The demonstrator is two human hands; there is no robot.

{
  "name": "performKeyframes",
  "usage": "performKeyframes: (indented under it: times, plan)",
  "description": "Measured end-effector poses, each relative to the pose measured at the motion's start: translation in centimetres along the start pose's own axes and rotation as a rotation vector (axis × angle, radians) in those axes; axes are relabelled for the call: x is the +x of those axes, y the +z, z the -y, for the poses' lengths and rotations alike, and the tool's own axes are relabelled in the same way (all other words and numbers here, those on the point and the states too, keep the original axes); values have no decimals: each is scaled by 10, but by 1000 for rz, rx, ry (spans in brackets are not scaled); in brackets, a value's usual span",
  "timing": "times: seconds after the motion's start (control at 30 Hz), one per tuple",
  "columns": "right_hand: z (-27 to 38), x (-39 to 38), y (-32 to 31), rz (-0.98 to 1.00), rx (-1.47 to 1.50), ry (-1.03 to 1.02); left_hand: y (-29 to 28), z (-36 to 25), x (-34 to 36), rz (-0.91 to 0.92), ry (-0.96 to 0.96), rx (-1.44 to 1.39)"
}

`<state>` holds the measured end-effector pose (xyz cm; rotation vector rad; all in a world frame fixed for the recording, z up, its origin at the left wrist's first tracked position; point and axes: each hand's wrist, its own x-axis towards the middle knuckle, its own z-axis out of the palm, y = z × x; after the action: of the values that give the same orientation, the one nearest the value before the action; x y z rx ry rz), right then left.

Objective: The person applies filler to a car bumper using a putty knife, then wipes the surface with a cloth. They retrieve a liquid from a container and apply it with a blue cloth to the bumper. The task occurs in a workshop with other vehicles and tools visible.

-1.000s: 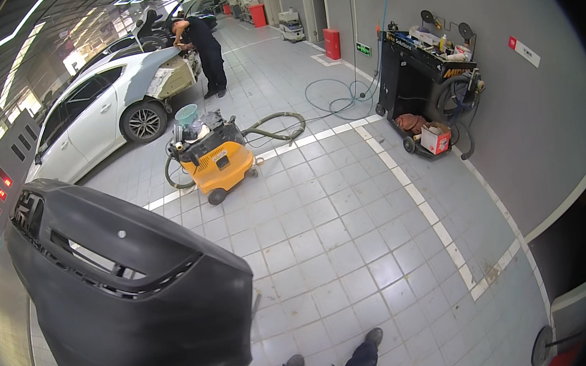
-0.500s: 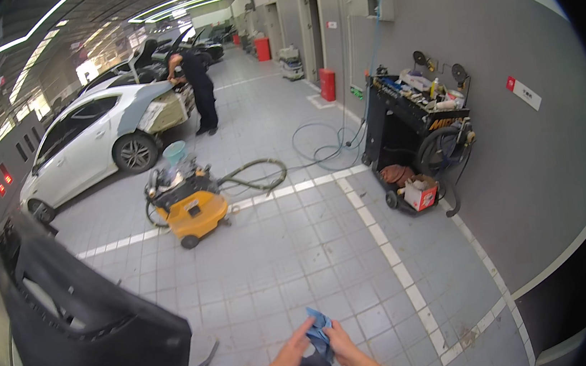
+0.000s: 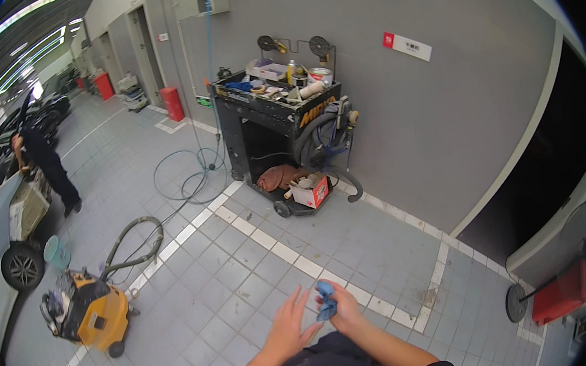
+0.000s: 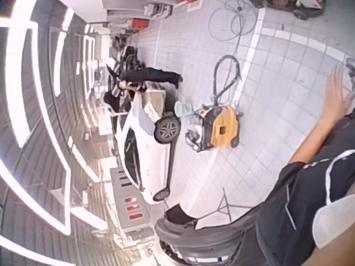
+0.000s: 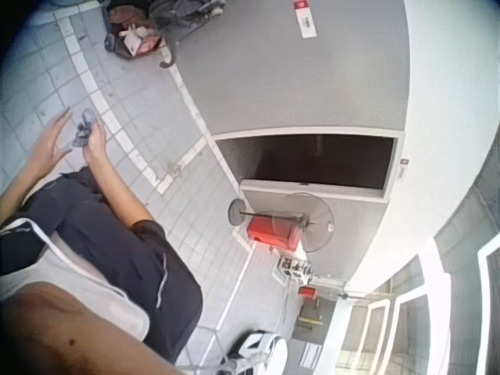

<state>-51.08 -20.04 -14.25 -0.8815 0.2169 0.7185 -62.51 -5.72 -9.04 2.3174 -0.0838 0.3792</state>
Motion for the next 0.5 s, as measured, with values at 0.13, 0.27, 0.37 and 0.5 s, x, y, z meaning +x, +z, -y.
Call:
performKeyframes:
  times: [0.13, 0.27, 0.37, 0.5]
  plan:
    - [41, 111, -11, -75, 69, 168, -20, 60, 54, -3, -184, -166]
    - [101, 232, 40, -11, 4, 63, -19, 140, 85, -107, -387, -187]
    - [142, 351, 69, 136, -204, -88, -28, 187, 123, -222, -596, -284]
    - [217, 503, 122, 35, -460, -197, -32, 245, 185, -468, -786, -267]
